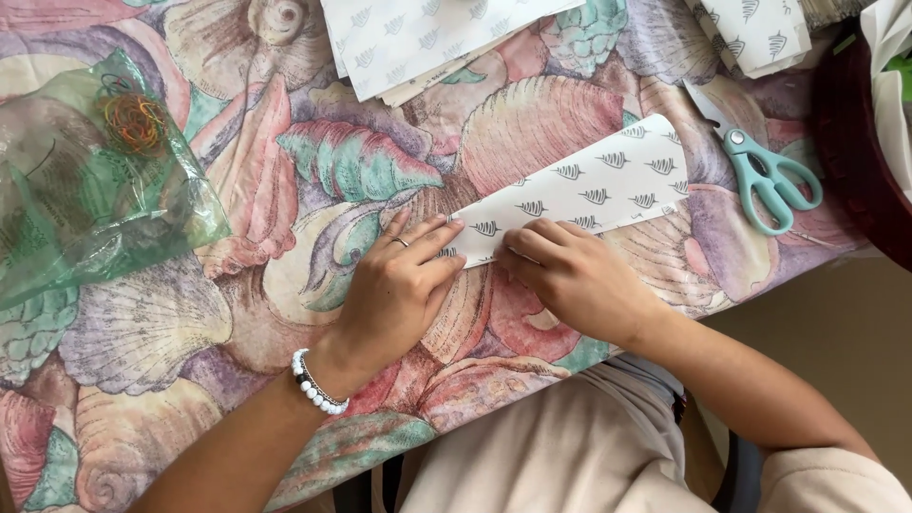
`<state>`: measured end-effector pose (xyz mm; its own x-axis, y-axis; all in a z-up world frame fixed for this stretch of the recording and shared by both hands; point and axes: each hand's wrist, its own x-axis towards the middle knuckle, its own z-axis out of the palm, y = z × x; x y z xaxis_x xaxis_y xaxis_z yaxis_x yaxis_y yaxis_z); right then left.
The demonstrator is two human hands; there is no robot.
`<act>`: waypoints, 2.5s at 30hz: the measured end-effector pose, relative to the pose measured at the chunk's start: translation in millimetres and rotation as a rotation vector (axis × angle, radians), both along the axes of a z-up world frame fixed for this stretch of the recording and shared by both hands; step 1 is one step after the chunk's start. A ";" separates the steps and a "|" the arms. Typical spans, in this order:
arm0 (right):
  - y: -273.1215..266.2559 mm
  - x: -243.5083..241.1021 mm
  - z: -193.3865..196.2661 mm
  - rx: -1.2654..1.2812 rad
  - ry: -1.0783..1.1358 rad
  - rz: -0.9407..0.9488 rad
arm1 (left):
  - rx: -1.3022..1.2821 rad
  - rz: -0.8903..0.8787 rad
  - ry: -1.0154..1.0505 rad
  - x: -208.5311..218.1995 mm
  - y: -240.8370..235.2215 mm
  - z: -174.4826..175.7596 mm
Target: Folding printed paper sheets into bags and stacking them on a table.
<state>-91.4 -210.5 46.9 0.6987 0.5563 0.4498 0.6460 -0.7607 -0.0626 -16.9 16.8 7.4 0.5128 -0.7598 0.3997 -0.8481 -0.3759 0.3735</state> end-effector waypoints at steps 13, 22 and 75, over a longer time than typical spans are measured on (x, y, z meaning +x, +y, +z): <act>-19.6 0.7 -29.9 0.056 -0.018 -0.087 | 0.044 -0.044 0.093 10.2 4.2 -10.2; -33.1 -3.7 -36.2 0.113 0.019 -0.096 | 0.123 -0.042 -0.028 5.9 0.5 -10.3; -98.6 -22.1 -49.1 0.012 -0.060 -0.183 | 0.042 -0.082 -0.141 -7.3 -12.9 0.6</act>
<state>-113.5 -309.1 -2.3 0.7595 0.4166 0.4996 0.4996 -0.8654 -0.0380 -24.2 4.0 8.1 0.3898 -0.8141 0.4305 -0.9193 -0.3163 0.2344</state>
